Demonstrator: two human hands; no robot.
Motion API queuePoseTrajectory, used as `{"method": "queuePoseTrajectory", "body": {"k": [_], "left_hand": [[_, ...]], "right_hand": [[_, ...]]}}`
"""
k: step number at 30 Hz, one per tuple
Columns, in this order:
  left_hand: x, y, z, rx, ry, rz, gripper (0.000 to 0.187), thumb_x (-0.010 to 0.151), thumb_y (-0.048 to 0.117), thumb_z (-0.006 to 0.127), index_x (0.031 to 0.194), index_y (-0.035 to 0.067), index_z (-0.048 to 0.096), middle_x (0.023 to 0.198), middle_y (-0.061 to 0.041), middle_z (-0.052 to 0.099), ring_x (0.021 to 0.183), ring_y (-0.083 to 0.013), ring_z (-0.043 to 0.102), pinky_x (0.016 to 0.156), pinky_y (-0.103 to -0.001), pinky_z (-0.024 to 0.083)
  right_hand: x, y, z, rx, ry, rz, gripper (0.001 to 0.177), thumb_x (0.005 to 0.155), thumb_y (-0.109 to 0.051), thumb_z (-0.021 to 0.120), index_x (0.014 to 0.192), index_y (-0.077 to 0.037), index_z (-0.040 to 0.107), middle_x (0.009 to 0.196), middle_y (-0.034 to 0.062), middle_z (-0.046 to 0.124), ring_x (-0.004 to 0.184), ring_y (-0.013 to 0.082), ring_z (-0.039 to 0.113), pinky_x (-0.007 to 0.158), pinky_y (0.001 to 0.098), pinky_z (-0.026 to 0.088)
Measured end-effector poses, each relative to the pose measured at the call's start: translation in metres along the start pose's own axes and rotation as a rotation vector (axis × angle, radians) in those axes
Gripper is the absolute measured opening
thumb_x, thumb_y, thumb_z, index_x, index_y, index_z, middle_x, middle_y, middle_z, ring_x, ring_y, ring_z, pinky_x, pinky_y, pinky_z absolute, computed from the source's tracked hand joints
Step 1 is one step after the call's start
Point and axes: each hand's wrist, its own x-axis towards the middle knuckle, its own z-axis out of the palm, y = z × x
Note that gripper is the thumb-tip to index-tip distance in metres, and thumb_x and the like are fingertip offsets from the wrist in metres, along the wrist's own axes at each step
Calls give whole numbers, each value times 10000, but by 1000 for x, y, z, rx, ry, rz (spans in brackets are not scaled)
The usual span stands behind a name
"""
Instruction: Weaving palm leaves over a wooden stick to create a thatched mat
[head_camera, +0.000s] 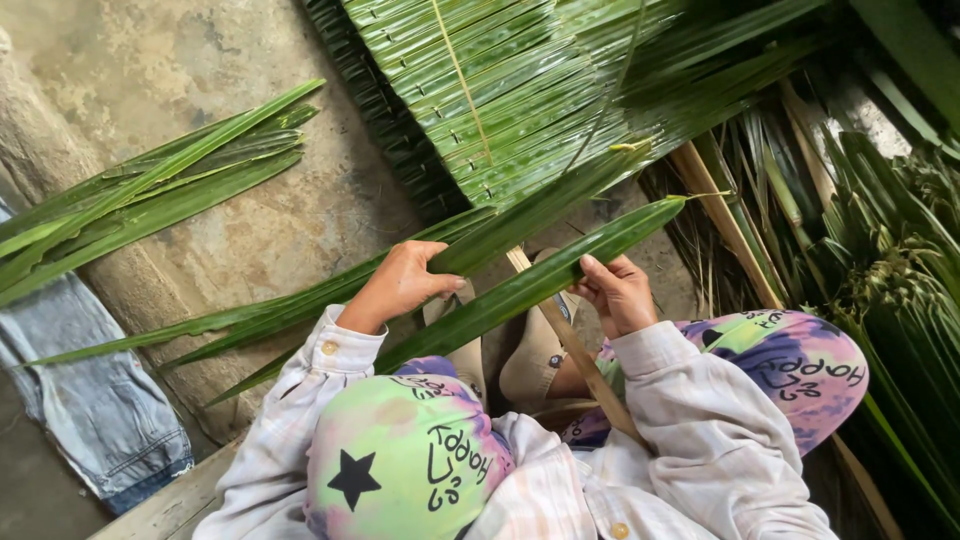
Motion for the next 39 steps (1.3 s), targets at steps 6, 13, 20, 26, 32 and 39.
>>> {"method": "queuePoseTrajectory", "body": {"k": [6,13,20,26,32,39], "left_hand": [[-19,14,-12,-162,-182,-70,169,737,124,863,794,69,714,591,-86,721,520,-168,705,568,-293,566],[-25,-2,23,124,-437,-87,596,875,578,684,1055,10,691,1036,-299,715,1072,-476,664,926,-546,503],[-24,-21,29,145,-483,11,354,975,247,579,1289,105,660,1208,-237,715,1193,-455,631,1041,-530,491],[-10,-59,49,48,-216,31,302,989,341,628,1209,164,736,1110,-160,758,1116,-376,688,985,-485,530],[-14,-42,57,-382,-341,83,481,846,182,826,1302,142,678,824,43,698,771,-71,618,751,-225,551],[-10,-37,5,-222,-299,167,309,841,193,796,1132,134,709,889,-8,717,846,-134,619,789,-347,539]], "right_hand": [[-4,-8,-9,8,-29,8,136,940,-74,741,1058,-42,678,917,138,764,752,240,784,693,392,681],[-44,-24,4,125,-627,-56,166,776,-5,710,934,46,710,886,291,692,815,401,739,776,482,611],[-28,-16,-6,160,-360,47,186,904,24,663,1085,27,706,772,181,674,824,329,772,834,484,646],[-7,2,-14,37,-168,85,145,953,-11,671,1096,-27,651,960,147,759,836,287,785,776,431,671],[-7,14,-11,39,-182,94,191,930,19,681,1118,-14,667,988,167,756,875,302,778,794,449,669],[-21,-25,32,84,-203,87,473,871,117,610,1335,27,591,1273,224,645,1232,427,634,1107,590,483]]}}
